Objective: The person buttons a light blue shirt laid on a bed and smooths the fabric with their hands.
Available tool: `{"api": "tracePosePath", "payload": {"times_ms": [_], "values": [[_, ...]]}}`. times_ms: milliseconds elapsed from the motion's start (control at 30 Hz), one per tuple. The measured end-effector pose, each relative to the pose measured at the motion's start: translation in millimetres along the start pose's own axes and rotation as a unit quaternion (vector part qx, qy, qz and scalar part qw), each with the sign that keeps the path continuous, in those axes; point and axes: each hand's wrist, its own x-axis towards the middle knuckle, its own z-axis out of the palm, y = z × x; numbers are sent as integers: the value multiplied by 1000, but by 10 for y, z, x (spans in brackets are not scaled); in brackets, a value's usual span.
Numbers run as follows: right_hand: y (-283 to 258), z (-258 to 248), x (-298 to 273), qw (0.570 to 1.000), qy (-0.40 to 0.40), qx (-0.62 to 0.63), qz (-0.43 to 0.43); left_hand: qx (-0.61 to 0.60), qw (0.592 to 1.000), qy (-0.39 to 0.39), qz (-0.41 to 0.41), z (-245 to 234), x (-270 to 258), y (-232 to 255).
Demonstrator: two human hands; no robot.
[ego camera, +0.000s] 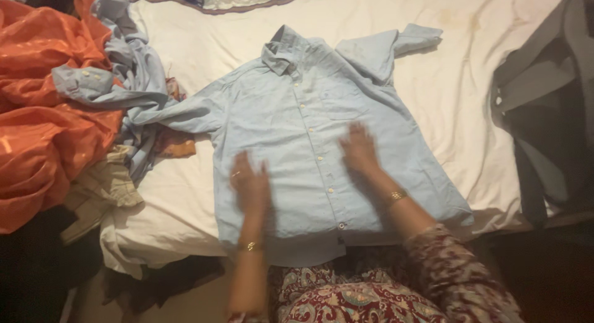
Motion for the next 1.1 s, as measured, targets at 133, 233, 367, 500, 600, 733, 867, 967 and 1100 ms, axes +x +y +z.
{"api": "tracePosePath", "payload": {"times_ms": [133, 233, 367, 500, 600, 733, 867, 967, 1100], "values": [[-811, 221, -324, 994, 72, 37, -75, -66, 982, -116, 132, 780, -57, 962], [-904, 122, -476, 983, 8, -158, -91, -81, 967, -190, 151, 884, -252, 1140], [-905, 97, -494, 986, 29, -139, -83, 24, 945, -172, 276, 743, -319, 1041], [-912, 79, -494, 985, 12, -151, -87, -93, 959, -229, 139, 688, -253, 1162], [-886, 19, -497, 982, -11, -162, -92, -118, 954, -257, 99, 586, -227, 1202], [-651, -75, -520, 995, 28, -53, -81, -110, 953, -267, 95, 564, -204, 1232], [-117, -310, -558, 998, 66, -22, 6, -67, 953, -272, 118, 568, -231, 1257], [458, -617, -642, 989, 105, -16, 104, -52, 956, -262, 121, 560, -241, 1267], [997, -854, -821, 980, 97, -68, 159, -35, 957, -260, 122, 573, -244, 1273]]}}
